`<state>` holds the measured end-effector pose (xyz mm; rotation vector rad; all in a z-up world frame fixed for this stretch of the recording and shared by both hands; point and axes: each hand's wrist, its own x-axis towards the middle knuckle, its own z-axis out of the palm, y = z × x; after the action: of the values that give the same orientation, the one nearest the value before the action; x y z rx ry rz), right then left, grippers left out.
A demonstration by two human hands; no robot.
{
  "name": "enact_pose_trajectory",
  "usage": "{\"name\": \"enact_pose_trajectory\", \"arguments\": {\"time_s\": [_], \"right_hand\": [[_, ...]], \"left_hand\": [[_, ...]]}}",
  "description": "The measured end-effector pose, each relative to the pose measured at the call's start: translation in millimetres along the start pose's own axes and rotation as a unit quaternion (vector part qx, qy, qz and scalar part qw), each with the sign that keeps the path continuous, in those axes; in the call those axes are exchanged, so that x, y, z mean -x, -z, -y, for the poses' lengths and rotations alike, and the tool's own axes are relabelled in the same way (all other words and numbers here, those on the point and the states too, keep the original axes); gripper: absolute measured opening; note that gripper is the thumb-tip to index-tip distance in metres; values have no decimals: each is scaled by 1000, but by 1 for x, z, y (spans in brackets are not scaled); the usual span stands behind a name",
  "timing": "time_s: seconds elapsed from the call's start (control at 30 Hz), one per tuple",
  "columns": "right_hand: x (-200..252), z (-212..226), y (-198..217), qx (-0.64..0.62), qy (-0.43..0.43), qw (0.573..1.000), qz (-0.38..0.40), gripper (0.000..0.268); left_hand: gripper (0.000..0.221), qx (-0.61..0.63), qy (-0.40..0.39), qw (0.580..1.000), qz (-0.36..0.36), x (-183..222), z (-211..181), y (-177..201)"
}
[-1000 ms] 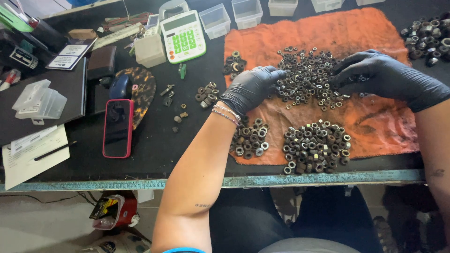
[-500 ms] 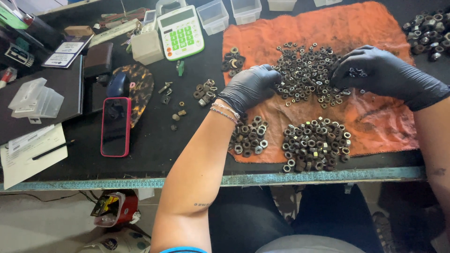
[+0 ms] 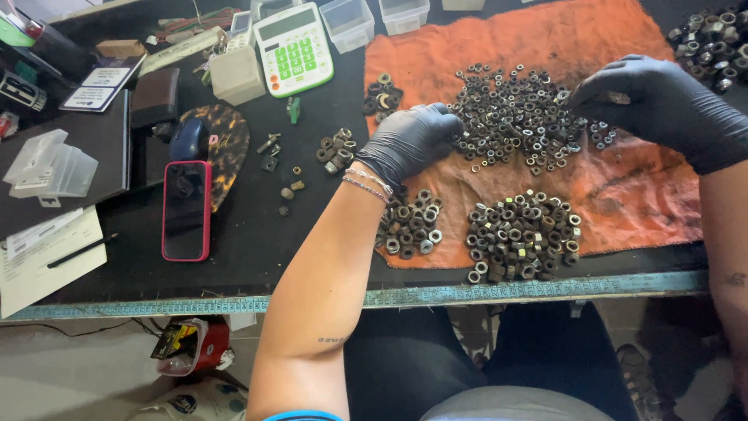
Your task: Sorting mixed small metal hardware including nuts, washers, and spacers into organized piles on a workbench.
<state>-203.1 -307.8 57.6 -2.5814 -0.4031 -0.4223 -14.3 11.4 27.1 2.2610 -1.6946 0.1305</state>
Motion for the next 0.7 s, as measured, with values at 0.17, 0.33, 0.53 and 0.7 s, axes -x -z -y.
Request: {"name": "enact_pose_trajectory", "arguments": {"time_s": [0.17, 0.33, 0.53, 0.7], "right_hand": [[-17, 13, -10, 15, 74, 996, 55, 17], [-17, 14, -12, 15, 44, 997, 58, 14], [-4, 12, -10, 53, -20, 997, 52, 20], [-9, 54, 8, -98, -58, 988, 106, 19]], "left_hand": [[19, -5, 11, 1000, -1, 1, -2, 1], [24, 13, -6, 1000, 3, 1, 2, -1], [29, 13, 6, 1000, 15, 1, 0, 4], [26, 26, 9, 999, 26, 3, -1, 8]]}}
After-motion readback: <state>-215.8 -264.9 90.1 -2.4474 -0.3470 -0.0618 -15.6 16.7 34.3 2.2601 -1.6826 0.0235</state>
